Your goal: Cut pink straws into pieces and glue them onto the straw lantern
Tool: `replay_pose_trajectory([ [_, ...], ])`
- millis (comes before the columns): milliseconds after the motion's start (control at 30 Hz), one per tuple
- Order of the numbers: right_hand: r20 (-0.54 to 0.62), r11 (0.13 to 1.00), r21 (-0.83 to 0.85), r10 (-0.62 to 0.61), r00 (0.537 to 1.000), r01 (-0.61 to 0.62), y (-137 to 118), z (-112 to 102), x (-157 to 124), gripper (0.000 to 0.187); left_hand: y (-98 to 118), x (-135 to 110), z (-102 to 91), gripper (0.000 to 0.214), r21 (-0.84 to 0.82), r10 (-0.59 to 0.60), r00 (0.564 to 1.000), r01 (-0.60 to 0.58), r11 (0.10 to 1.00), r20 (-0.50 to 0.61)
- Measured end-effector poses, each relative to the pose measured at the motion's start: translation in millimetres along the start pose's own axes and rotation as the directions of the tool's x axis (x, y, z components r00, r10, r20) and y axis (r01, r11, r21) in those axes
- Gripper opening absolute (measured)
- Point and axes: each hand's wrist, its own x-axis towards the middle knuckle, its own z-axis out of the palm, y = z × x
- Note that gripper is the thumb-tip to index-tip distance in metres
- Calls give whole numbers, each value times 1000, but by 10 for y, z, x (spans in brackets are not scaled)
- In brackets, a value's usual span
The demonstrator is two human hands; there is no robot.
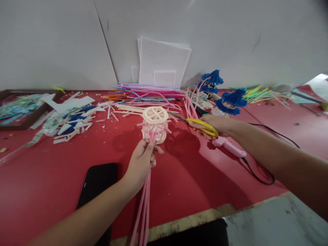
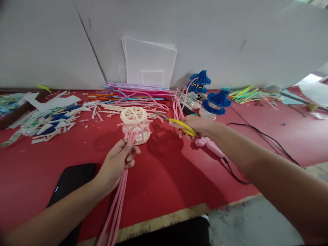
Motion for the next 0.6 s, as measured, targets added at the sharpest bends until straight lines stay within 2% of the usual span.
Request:
replay_pose_trajectory([
  [100, 129, 986, 164, 15, 992, -36, -25, -38, -107, 56, 1, 1, 5, 14, 3, -1, 1000, 1, 1000, 1],
  [200, 246, 921, 373, 19, 969, -112, -25, -18, -219, 62, -2, 1, 1, 14, 3, 0, 1000, 0, 1000, 8],
  [267, 201, 905, 419, -17, 979, -71, 19, 35, -294, 59, -2, -4, -3, 14, -3, -2, 1000, 2, 1000, 8],
  [333, 89, 911, 412, -61, 994, 19, 94, 98, -375, 53, -2, -12, -5, 14, -8, -12, 1000, 12, 1000, 10],
  [400, 34, 921, 383, -87, 996, 68, 186, 142, -458, 51, -4, -15, -5, 14, -9, -19, 1000, 19, 1000, 12],
  [433, 47, 933, 346, -120, 992, 97, 232, 151, -497, 53, -7, -14, -6, 15, -4, -18, 1000, 18, 1000, 11],
  [533, 224, 959, 107, -279, 934, 261, 338, 134, -598, 59, -27, 2, -12, 15, 18, -4, 1000, 4, 1000, -2],
  [600, 321, 929, -122, -295, 900, 349, 358, 117, -650, 56, -45, 13, -20, 15, 30, 2, 1000, -1, 1000, -7],
])
